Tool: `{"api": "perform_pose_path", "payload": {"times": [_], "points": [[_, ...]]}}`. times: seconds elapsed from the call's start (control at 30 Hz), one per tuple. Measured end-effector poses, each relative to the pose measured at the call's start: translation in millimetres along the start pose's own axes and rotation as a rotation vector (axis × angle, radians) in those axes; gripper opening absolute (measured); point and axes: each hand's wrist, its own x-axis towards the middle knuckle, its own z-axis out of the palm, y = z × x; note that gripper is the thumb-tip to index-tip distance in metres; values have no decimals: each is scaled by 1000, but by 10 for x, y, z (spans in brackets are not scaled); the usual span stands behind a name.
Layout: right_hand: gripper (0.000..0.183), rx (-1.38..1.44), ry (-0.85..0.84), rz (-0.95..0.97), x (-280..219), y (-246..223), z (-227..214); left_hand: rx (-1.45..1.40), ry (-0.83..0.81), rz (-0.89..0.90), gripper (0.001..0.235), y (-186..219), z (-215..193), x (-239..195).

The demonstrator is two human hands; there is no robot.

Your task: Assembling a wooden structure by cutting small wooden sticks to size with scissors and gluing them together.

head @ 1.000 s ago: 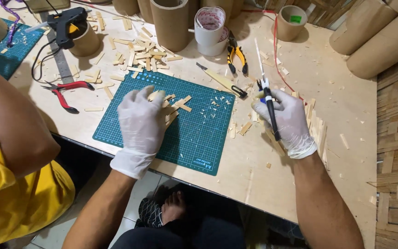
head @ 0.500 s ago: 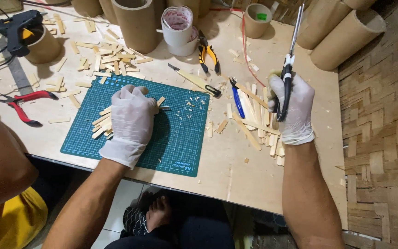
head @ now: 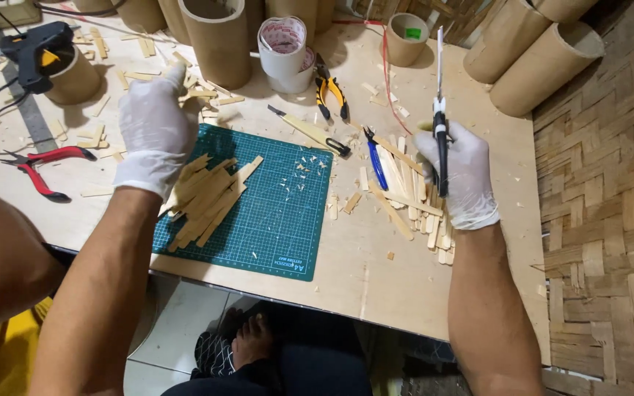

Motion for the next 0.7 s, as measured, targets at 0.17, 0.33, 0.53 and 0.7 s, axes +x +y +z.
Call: {"api": "perform_pose_path", "payload": {"times": [0.17,0.33,0.53,0.7], "points": [[43,-264,-261,-254,-15,262,-35,-38,51,58,24,-307,303,-446],[43,-537,-458,-418,-82,284,239,-72,-19,104,20,687,-232,-913],[43,-749,-488,-454,42,479,295,-237,-242,240,11,1222,273,-1202],[50,-556,-475,-386,226,627,175,-381,-216,267,29,1318,202,-973]]}}
